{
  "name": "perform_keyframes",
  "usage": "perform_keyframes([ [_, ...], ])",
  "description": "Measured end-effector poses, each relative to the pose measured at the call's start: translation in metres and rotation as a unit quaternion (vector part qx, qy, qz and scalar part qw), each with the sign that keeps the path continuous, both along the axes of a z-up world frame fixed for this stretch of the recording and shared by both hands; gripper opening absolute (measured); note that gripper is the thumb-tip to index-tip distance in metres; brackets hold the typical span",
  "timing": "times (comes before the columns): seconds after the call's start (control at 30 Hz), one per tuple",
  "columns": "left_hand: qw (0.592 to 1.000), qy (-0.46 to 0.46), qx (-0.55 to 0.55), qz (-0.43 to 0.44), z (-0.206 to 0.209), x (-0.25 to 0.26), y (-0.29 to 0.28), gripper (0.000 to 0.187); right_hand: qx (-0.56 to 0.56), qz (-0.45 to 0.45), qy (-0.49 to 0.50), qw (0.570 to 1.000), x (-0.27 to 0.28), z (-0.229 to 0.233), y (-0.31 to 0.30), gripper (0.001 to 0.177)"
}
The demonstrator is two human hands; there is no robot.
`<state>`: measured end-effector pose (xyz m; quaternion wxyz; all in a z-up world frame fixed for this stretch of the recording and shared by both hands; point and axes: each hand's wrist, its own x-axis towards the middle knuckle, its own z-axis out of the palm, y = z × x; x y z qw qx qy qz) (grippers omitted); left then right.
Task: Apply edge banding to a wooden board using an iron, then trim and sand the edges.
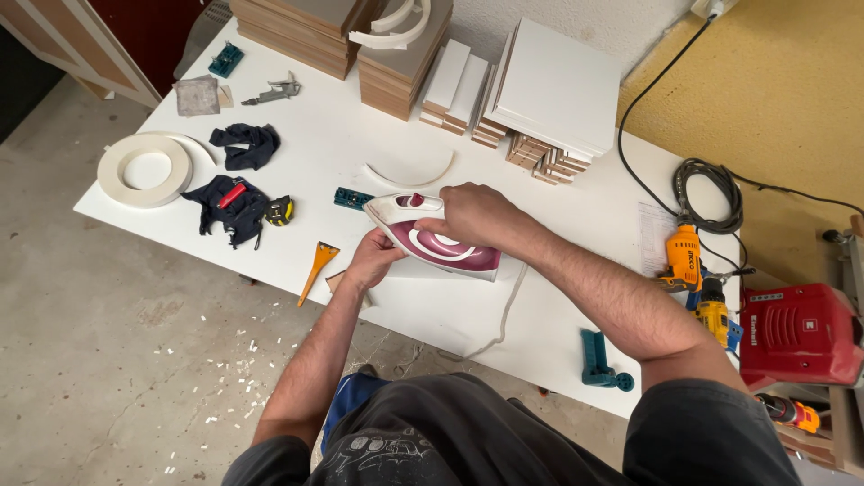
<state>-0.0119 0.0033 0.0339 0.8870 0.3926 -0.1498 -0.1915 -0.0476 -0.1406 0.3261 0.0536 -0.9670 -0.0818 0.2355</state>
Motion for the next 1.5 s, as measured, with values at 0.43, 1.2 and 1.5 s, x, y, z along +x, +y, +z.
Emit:
perform_keyframes([
  [0.43,0.999,0.011,-0.025,0.041,0.031,-0.012,0.001,0.052,0.013,0.026,-0.008,1.0,0.009,-0.005,0.012,0.073],
  [1.2,0.999,0.009,-0.013,0.03,0.008,-0.008,-0.002,0.033,-0.01,0.006,0.009,1.0,0.004,0.005,-0.01,0.071],
  [1.5,0.997,0.034,-0.047,0.054,0.047,-0.014,-0.002,0.07,0.021,0.047,-0.023,0.998,0.023,-0.017,0.016,0.073],
])
